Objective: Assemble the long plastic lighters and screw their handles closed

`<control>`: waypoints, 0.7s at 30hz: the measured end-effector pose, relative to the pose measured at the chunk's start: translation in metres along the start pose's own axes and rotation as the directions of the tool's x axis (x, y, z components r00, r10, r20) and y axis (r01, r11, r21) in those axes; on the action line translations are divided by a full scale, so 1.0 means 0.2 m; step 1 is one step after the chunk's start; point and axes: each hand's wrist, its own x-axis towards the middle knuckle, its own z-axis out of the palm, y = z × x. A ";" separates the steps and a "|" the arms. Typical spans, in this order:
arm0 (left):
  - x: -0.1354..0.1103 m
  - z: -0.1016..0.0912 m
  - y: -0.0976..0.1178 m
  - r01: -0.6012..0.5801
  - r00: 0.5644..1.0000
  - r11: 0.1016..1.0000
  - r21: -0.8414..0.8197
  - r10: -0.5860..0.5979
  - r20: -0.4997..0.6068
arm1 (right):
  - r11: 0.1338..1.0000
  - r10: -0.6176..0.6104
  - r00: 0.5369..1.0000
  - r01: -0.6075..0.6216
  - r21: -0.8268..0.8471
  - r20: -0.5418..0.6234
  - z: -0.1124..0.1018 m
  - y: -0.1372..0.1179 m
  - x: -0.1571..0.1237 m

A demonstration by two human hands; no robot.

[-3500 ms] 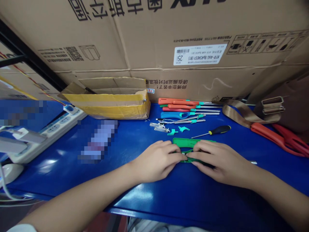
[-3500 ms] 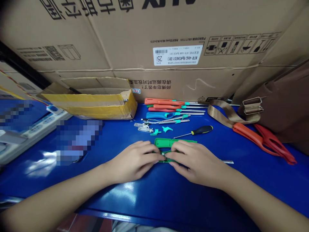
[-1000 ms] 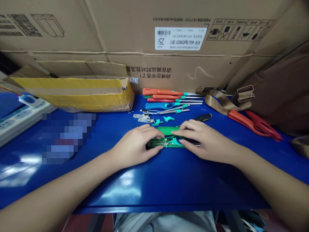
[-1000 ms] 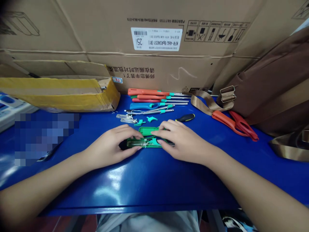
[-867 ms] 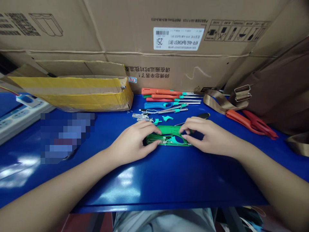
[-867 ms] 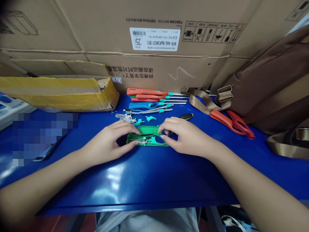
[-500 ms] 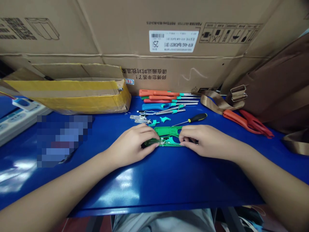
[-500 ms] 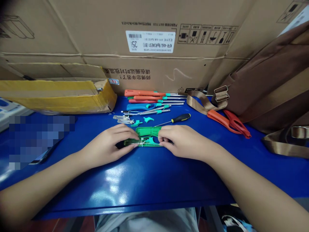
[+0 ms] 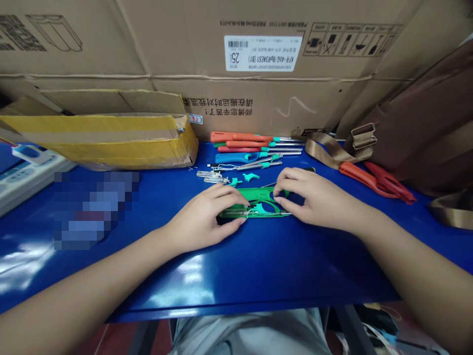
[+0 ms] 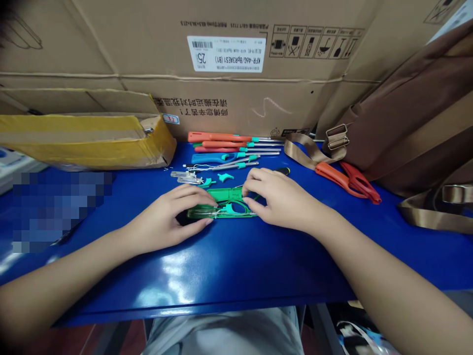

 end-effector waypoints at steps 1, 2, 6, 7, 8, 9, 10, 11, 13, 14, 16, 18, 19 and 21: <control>0.00 0.01 0.01 -0.002 1.000 1.000 -0.019 0.002 -0.004 | 0.998 -0.014 1.000 0.013 0.055 0.019 0.00 0.00 0.00; 0.00 0.01 0.01 -0.008 1.000 1.000 -0.029 0.008 0.001 | 0.994 -0.033 0.999 0.029 0.105 0.042 0.00 -0.01 0.00; -0.01 0.02 0.02 -0.054 0.997 0.999 0.005 0.054 0.054 | 0.976 -0.115 0.992 0.102 0.194 0.060 0.01 -0.04 0.00; -0.01 0.02 0.02 -0.065 0.996 0.998 0.016 0.064 0.061 | 0.976 -0.131 0.990 0.120 0.184 0.046 0.02 -0.05 0.00; -0.01 0.02 0.01 -0.074 0.995 0.997 0.025 0.072 0.067 | 0.977 -0.146 0.989 0.138 0.160 0.037 0.03 -0.05 -0.01; 0.00 0.02 0.01 -0.081 0.994 0.996 0.034 0.078 0.072 | 0.980 -0.157 0.987 0.151 0.129 0.034 0.04 -0.05 -0.01; 0.00 0.02 0.01 -0.086 0.994 0.995 0.041 0.083 0.076 | 0.982 -0.165 0.985 0.160 0.099 0.042 0.05 -0.06 0.00; 0.00 0.02 0.01 -0.089 0.993 0.995 0.048 0.085 0.080 | 0.984 -0.166 0.985 0.162 0.079 0.052 0.06 -0.06 0.00; 0.00 0.02 0.00 -0.092 0.992 0.994 0.057 0.087 0.088 | 0.985 -0.156 0.985 0.150 0.082 0.071 0.06 -0.06 0.00; 0.00 0.02 0.00 -0.095 0.992 0.994 0.060 0.089 0.090 | 0.985 -0.147 0.987 0.139 0.103 0.072 0.06 -0.05 0.00; 0.00 0.02 0.00 -0.096 0.992 0.994 0.061 0.090 0.092 | 0.982 -0.124 0.992 0.119 0.149 0.025 0.05 -0.04 0.00; 0.00 0.02 0.01 -0.084 0.994 0.995 0.058 0.080 0.078 | 0.983 -0.099 0.994 0.106 0.147 -0.053 0.04 -0.01 0.01; 0.00 0.02 0.01 -0.074 0.995 0.996 0.058 0.070 0.064 | 0.988 -0.085 0.994 0.093 0.119 -0.075 0.03 0.00 0.00; 0.00 0.01 0.01 -0.051 0.998 0.997 0.062 0.050 0.027 | 0.998 -0.055 0.998 0.056 0.035 -0.043 0.02 0.04 0.00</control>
